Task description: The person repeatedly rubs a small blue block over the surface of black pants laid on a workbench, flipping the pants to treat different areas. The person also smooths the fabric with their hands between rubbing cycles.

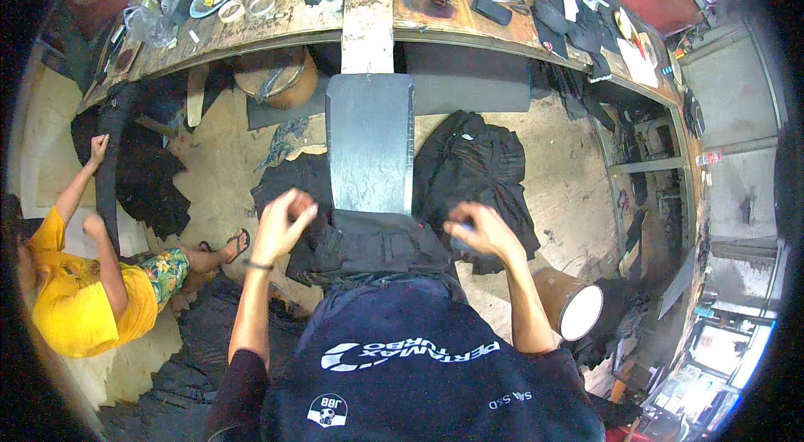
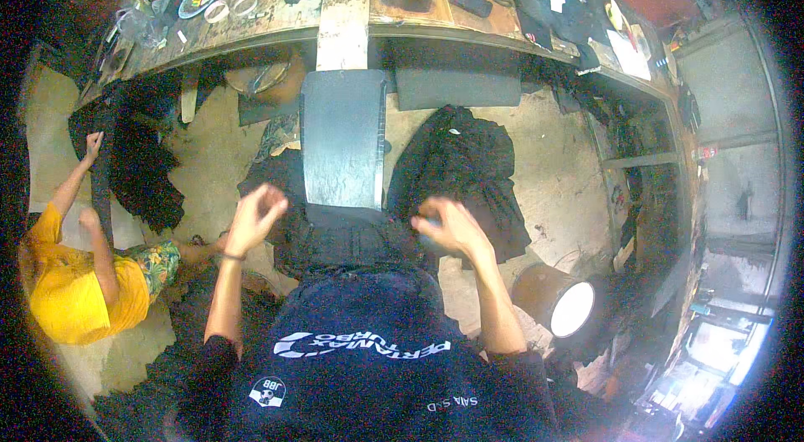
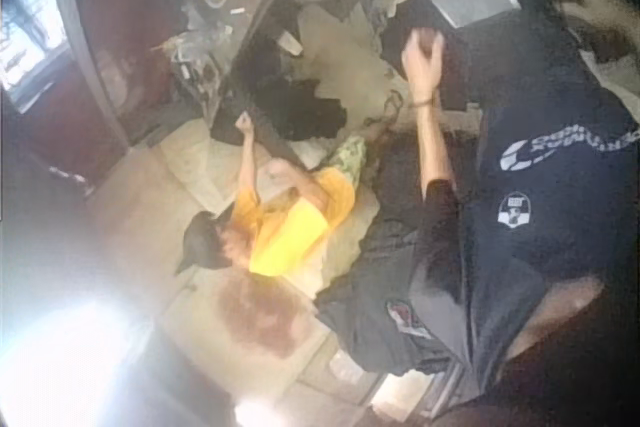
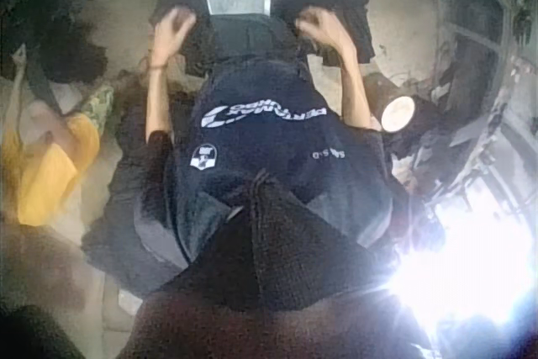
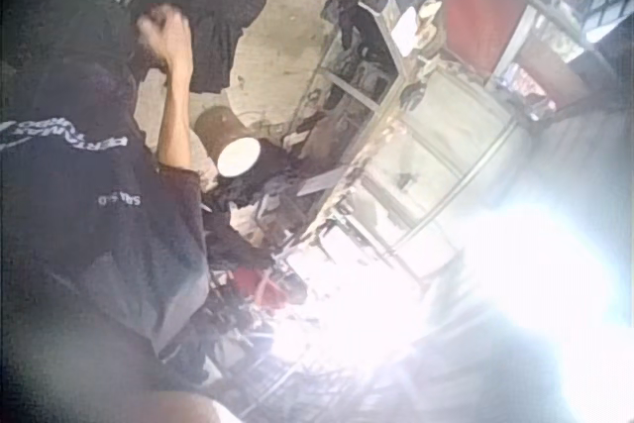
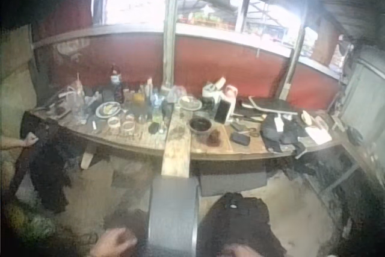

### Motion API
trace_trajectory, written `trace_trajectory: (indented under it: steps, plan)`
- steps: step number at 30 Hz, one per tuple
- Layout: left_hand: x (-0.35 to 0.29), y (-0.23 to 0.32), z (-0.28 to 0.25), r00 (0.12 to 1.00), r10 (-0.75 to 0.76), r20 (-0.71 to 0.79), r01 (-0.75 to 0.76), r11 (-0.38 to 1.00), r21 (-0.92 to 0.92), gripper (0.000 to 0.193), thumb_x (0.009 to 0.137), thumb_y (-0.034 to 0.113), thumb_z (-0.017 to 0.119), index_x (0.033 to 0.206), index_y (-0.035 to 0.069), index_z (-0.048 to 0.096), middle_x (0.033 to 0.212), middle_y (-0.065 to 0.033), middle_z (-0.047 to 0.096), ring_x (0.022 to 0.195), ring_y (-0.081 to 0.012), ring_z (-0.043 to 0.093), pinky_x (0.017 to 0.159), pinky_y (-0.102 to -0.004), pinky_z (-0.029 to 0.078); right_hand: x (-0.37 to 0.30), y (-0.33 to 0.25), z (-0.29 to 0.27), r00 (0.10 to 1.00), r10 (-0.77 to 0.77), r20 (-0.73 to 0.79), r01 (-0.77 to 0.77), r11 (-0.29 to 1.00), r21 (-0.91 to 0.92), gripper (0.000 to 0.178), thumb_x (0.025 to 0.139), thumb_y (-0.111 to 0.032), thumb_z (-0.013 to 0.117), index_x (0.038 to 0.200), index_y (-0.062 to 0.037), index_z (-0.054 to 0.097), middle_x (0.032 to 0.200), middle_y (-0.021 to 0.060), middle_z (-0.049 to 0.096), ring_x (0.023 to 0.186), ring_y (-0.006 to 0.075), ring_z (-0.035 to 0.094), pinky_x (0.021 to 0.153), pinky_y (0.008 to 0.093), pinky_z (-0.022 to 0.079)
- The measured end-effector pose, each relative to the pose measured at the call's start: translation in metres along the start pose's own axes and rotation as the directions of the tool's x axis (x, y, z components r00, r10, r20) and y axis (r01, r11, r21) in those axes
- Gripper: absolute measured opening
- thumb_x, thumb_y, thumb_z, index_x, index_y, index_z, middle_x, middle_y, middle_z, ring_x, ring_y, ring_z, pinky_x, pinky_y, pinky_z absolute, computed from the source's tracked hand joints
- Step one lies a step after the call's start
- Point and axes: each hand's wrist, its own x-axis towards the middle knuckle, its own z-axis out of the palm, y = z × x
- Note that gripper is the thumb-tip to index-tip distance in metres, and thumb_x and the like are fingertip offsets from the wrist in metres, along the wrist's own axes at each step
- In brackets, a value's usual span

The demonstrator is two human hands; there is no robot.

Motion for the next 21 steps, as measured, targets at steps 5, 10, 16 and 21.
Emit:
trace_trajectory:
  steps: [5, 10, 16, 21]
  plan:
    - [0.060, 0.053, 0.059, 0.893, 0.438, 0.104, -0.449, 0.881, 0.150, 0.034, 0.096, 0.030, 0.076, 0.120, 0.007, 0.070, 0.114, -0.0140, 0.074, 0.111, -0.0344, 0.070, 0.095, -0.0461, 0.054, 0.038, -0.057, 0.027, 0.935, -0.354, -0.037, 0.355, 0.922, 0.158, 0.061, 0.096, -0.043, 0.075, 0.138, -0.0004, 0.066, 0.123, 0.0219, 0.074, 0.115, 0.0379, 0.073, 0.095, 0.0461, 0.058]
    - [0.013, 0.057, 0.071, 0.924, 0.198, 0.327, -0.312, 0.883, 0.349, 0.041, 0.088, 0.036, 0.084, 0.121, 0.014, 0.072, 0.111, -0.0053, 0.073, 0.105, -0.0255, 0.069, 0.090, -0.0427, 0.046, 0.007, -0.074, 0.054, 0.975, -0.168, 0.144, 0.164, 0.986, 0.037, 0.052, 0.096, -0.043, 0.073, 0.124, 0.0007, 0.076, 0.110, 0.0214, 0.073, 0.107, 0.0391, 0.073, 0.092, 0.0462, 0.057]
    - [-0.023, 0.049, 0.063, 0.876, 0.435, 0.208, -0.474, 0.855, 0.211, 0.018, 0.096, 0.030, 0.075, 0.090, 0.014, 0.081, 0.101, 0.0008, 0.074, 0.099, -0.0205, 0.067, 0.091, -0.0397, 0.041, -0.009, -0.081, 0.047, 0.943, -0.266, 0.199, 0.280, 0.959, -0.050, 0.049, 0.098, -0.045, 0.070, 0.123, -0.0042, 0.080, 0.120, 0.0203, 0.069, 0.109, 0.0385, 0.071, 0.098, 0.0472, 0.056]
    - [-0.004, 0.057, 0.054, 0.931, 0.210, 0.300, -0.288, 0.926, 0.245, 0.026, 0.102, 0.031, 0.066, 0.120, 0.014, 0.071, 0.078, -0.0142, 0.073, 0.081, -0.0367, 0.074, 0.076, -0.0495, 0.050, -0.004, -0.090, 0.043, 0.944, -0.204, 0.259, 0.219, 0.975, -0.033, 0.046, 0.098, -0.042, 0.071, 0.120, -0.0028, 0.080, 0.121, 0.0195, 0.069, 0.109, 0.0380, 0.071, 0.098, 0.0462, 0.056]
